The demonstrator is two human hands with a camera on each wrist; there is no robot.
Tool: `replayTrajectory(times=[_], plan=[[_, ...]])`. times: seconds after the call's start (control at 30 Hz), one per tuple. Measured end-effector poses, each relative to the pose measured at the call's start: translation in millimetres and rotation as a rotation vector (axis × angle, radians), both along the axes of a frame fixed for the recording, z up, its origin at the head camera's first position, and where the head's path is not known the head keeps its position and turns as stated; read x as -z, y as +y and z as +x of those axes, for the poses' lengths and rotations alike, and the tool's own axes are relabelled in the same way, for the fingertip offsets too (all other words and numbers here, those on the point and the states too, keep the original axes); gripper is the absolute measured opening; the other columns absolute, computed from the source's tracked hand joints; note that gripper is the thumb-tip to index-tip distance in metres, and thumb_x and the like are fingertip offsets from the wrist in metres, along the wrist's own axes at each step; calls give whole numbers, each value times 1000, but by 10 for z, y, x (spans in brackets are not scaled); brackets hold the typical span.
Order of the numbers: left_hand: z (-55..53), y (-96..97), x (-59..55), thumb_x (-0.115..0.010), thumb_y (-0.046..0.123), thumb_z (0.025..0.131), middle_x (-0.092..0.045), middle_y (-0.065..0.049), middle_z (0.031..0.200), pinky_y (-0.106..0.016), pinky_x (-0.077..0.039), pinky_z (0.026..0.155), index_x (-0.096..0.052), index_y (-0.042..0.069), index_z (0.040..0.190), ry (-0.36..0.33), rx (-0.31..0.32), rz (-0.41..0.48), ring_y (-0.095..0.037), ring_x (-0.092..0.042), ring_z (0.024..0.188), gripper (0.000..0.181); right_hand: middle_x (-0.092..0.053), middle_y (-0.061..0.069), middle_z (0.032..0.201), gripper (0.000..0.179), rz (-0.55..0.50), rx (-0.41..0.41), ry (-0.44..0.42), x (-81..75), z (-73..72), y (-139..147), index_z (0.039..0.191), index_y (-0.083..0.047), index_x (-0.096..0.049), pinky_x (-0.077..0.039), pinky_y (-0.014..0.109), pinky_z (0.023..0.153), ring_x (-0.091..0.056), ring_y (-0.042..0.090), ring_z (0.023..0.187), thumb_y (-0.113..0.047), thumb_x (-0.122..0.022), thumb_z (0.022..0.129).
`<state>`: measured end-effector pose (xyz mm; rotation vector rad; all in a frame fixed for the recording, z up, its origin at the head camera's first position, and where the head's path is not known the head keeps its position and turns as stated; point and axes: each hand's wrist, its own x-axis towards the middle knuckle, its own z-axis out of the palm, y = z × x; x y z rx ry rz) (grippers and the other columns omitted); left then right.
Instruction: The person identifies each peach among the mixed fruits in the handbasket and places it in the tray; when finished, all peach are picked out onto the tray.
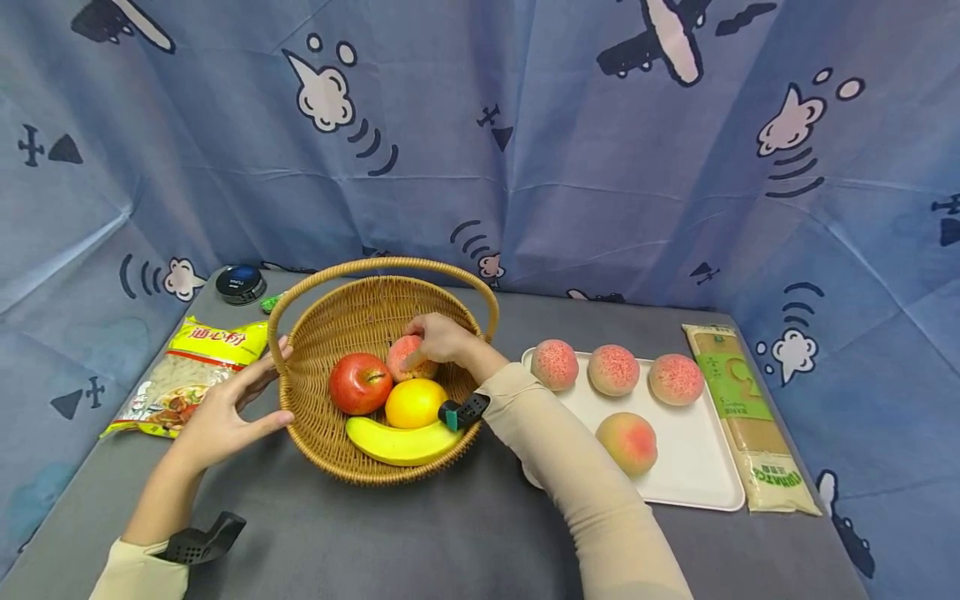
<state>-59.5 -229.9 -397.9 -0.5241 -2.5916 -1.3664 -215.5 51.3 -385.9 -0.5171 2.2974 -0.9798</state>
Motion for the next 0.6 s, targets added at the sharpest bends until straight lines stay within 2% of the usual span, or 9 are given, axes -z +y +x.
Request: replayTrajectory(times=[0.13, 0.3, 0.43, 0.6], plan=[[2, -4, 7, -80, 10, 75, -43, -13, 146, -3, -33, 100, -43, 10, 143, -6, -4, -5, 10, -37, 126, 77, -60, 11, 121, 64, -10, -20, 67, -22, 4, 1, 127, -3, -56, -50, 26, 86, -56, 21, 99, -9, -83, 70], [12, -25, 36, -80, 10, 74, -47, -14, 143, -3, -34, 99, -43, 10, 143, -6, -9, -9, 11, -39, 124, 77, -59, 12, 125, 71, -68, 13, 118, -82, 33, -11, 130, -2, -54, -51, 32, 91, -57, 24, 104, -10, -85, 67], [15, -46, 75, -80, 7, 74, -48, -16, 141, -4, -34, 99, -43, 10, 142, 4, 1, 3, 11, -40, 123, 78, -58, 11, 124, 68, -141, 28, 118, -132, 62, -9, 129, -6, -55, -52, 31, 89, -57, 23, 103, -13, -84, 68], [5, -65, 103, -80, 5, 73, -47, -16, 142, -4, -34, 101, -43, 10, 143, 11, 14, 29, 10, -40, 124, 78, -60, 5, 122, 66, -279, -18, 95, -223, 118, 15, 129, -13, -56, -53, 30, 88, -57, 19, 104, -16, -84, 69]])
